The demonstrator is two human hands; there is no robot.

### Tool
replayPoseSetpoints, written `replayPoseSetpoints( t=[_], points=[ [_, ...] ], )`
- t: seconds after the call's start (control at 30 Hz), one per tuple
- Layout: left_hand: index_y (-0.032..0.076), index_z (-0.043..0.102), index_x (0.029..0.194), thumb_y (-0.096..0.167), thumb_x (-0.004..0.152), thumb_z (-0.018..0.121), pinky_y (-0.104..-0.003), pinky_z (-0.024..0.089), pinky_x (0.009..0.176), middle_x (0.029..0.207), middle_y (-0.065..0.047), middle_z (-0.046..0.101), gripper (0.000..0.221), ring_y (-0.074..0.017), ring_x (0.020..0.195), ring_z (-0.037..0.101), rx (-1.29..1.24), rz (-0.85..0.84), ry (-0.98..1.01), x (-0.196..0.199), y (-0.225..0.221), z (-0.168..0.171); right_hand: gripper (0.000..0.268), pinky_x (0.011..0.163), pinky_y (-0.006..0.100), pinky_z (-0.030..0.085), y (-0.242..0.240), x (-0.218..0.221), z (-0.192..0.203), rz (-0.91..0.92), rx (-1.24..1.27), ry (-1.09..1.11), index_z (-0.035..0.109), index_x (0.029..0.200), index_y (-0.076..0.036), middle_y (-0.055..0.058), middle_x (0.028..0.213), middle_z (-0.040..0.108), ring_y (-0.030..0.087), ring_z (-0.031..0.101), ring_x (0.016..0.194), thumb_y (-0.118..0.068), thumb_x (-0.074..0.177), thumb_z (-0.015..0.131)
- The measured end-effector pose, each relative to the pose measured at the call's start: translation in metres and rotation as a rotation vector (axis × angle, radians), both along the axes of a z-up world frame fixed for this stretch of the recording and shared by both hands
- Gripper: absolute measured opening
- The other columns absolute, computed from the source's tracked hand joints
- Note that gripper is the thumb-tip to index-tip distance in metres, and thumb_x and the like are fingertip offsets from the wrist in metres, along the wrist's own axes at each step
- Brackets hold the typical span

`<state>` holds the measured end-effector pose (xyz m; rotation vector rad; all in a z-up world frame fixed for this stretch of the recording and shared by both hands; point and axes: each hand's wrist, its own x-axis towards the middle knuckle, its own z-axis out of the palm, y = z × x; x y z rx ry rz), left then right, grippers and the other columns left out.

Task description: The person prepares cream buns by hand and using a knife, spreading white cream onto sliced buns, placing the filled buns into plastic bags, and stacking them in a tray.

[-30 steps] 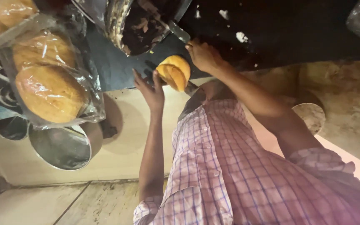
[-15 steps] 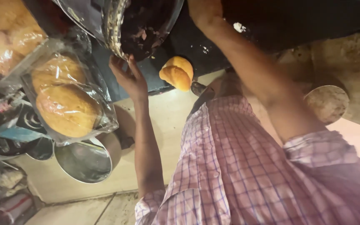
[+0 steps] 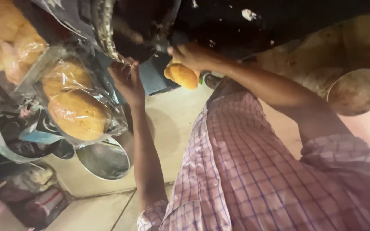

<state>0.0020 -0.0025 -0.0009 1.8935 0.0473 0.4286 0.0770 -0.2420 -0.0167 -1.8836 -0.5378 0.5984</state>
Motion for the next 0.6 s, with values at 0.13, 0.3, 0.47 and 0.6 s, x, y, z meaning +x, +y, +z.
replayPoseSetpoints(
  t=[0.13,0.3,0.47,0.6],
  points=[
    [-0.001,0.045,0.128,0.007,0.109,0.069,-0.036,0.063,0.097,0.123,-0.013,0.059,0.031,-0.0199,0.112,0.065,0.105,0.010,0.049,0.003,-0.001,-0.005,0.050,0.058,0.048,0.053,0.007,0.057,-0.005,-0.144,-0.440,-0.162,0.061,0.117,0.000,0.023,0.070,0.066,0.037,0.066,0.060,-0.041,0.114,0.031],
    [-0.002,0.039,0.139,0.007,0.111,0.065,-0.034,0.061,0.094,0.129,-0.018,0.059,0.039,-0.0203,0.112,0.064,0.094,0.020,0.113,-0.002,0.000,-0.006,0.049,0.053,0.045,0.052,0.048,0.098,-0.026,-0.110,-0.433,-0.051,0.058,0.119,0.000,0.021,0.071,0.065,0.034,0.064,0.056,-0.042,0.113,0.033],
    [-0.004,0.031,0.148,0.007,0.113,0.060,-0.034,0.060,0.096,0.135,-0.019,0.055,0.047,-0.0206,0.112,0.060,0.146,-0.039,0.110,-0.003,0.001,-0.002,0.049,0.049,0.042,0.051,0.083,0.103,-0.031,0.017,-0.294,0.142,0.056,0.120,-0.001,0.020,0.071,0.064,0.030,0.062,0.052,-0.044,0.112,0.035],
    [-0.005,0.031,0.148,0.009,0.114,0.059,-0.035,0.058,0.096,0.140,-0.020,0.050,0.046,-0.0210,0.110,0.058,0.210,-0.055,0.084,-0.004,0.004,-0.004,0.049,0.045,0.039,0.050,0.083,0.097,-0.026,0.086,-0.180,0.258,0.054,0.121,-0.001,0.018,0.071,0.063,0.028,0.060,0.049,-0.045,0.111,0.037]
  ],
)
